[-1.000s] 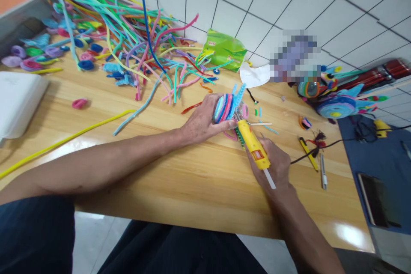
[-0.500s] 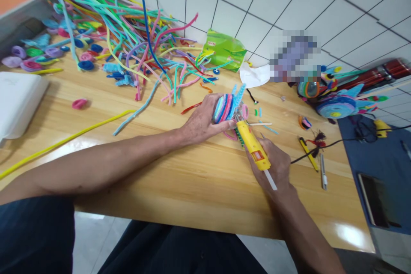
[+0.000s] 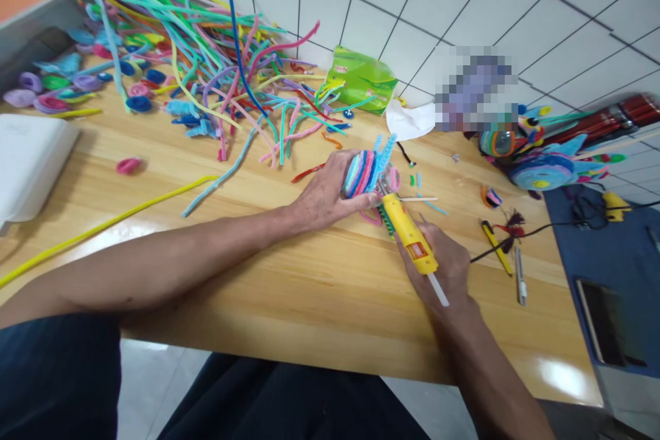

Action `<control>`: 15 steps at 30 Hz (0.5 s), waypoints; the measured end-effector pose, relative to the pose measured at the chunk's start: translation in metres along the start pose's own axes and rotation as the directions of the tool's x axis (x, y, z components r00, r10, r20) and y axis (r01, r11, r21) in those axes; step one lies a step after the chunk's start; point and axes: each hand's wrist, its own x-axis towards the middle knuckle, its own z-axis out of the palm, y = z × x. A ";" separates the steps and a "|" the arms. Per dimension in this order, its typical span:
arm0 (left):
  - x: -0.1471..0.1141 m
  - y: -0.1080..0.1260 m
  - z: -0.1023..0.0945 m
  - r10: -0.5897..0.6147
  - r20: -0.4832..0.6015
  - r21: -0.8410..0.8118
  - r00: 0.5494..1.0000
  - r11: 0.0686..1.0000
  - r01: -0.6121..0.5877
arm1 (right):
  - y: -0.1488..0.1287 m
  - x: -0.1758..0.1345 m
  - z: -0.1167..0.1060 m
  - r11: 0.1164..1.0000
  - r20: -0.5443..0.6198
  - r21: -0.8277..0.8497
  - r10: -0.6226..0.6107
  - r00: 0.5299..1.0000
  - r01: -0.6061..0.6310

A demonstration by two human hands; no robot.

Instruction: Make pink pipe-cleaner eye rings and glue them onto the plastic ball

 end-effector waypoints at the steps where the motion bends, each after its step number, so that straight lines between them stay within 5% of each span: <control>1: 0.000 0.000 0.000 -0.001 0.001 -0.002 1.000 1.000 0.001 | 0.000 0.000 0.000 1.000 0.005 0.002 0.000 1.000 -0.001; 15: 0.001 0.002 0.000 -0.028 -0.004 -0.010 1.000 1.000 0.028 | 0.001 -0.003 -0.002 0.998 0.002 0.044 0.046 0.999 -0.046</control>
